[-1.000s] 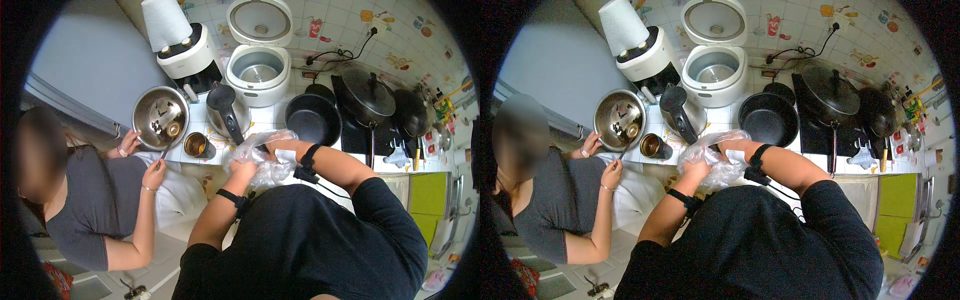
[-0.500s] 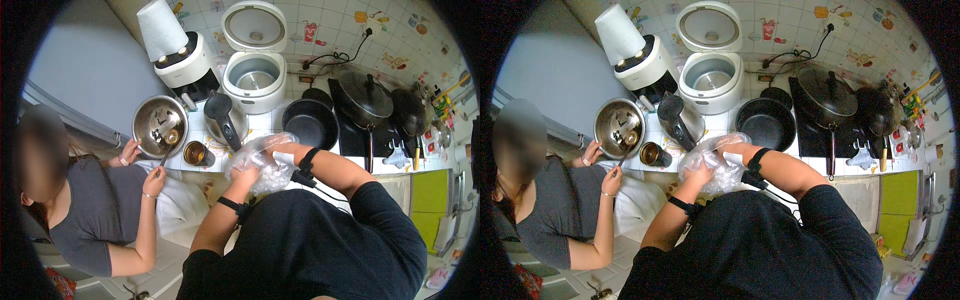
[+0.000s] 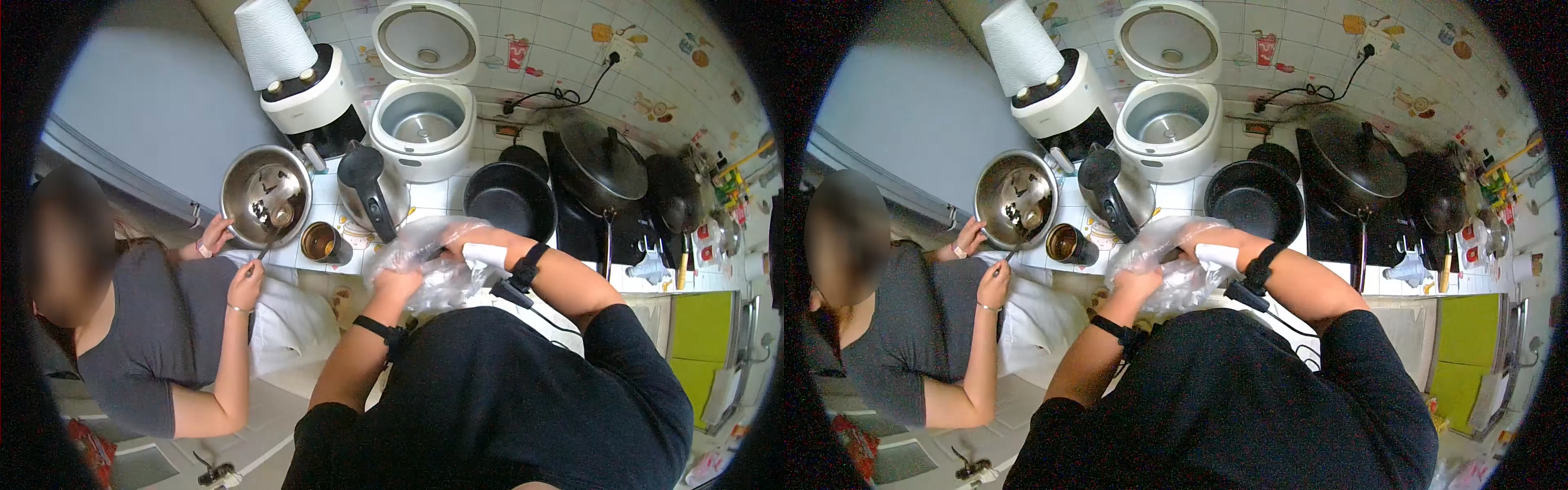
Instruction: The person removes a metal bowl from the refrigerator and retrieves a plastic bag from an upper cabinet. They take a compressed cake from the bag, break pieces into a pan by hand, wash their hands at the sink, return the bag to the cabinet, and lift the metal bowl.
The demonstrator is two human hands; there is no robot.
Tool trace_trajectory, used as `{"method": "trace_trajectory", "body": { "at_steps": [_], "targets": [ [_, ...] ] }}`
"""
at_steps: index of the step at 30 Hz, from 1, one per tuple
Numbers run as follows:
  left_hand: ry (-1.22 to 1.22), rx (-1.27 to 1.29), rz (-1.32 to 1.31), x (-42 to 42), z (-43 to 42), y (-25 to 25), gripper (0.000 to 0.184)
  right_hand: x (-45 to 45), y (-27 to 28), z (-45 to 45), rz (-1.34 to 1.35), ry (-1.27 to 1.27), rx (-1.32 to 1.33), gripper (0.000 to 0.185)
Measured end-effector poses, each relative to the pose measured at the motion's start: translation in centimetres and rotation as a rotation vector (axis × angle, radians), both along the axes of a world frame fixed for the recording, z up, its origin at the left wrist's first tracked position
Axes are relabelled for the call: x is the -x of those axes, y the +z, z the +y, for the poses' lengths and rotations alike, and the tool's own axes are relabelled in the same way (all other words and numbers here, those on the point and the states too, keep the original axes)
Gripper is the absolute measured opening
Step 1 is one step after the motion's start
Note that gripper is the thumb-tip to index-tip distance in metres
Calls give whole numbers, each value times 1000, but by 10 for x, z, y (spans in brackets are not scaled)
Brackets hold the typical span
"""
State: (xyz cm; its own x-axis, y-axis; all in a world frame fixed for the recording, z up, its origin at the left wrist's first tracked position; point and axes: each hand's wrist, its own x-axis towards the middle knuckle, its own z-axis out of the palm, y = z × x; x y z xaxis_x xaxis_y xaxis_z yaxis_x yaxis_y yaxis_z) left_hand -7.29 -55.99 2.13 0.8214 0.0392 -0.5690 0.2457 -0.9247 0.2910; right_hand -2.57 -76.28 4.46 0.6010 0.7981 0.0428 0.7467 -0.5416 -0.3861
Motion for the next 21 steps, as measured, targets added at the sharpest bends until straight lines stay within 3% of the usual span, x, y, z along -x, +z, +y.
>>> {"method": "trace_trajectory", "body": {
  "at_steps": [2, 4, 6, 7, 8, 9, 14, 16, 17, 20, 21],
  "targets": [
    [-91, -64, -95, 2, -9, 19, 61, 2, 19, -5, 92, -54, 150, 19],
    [-189, -128, -187, 0, -8, 9, 64, 6, 14, -7, -8, -42, 69, 18],
    [-354, -117, -310, -10, 4, -30, 65, 20, 42, -8, 19, -9, 158, 20],
    [-407, -116, -353, -14, 6, -42, 65, 37, 73, -5, 172, -60, 32, 30],
    [-286, -47, -330, -18, 4, -43, 64, 33, 71, -6, 203, 37, 69, 40],
    [-166, 20, -306, -21, 3, -45, 64, 38, 72, -9, 123, 40, 96, 38],
    [-132, 76, -227, -21, -7, 1, 59, 50, 105, -20, 13, -28, 121, 38],
    [-24, 178, -230, -20, -7, 0, 55, 46, 112, -29, -5, 26, -102, 40],
    [36, 260, -224, -21, -4, -11, 54, 42, 106, -32, 36, 24, -236, 38],
    [623, 1307, -23, -25, -1, -33, 49, 31, 91, -40, 118, 38, -438, 38],
    [319, 680, -110, -23, -5, -37, 52, 32, 89, -43, 98, -6, -477, 37]
  ]
}}
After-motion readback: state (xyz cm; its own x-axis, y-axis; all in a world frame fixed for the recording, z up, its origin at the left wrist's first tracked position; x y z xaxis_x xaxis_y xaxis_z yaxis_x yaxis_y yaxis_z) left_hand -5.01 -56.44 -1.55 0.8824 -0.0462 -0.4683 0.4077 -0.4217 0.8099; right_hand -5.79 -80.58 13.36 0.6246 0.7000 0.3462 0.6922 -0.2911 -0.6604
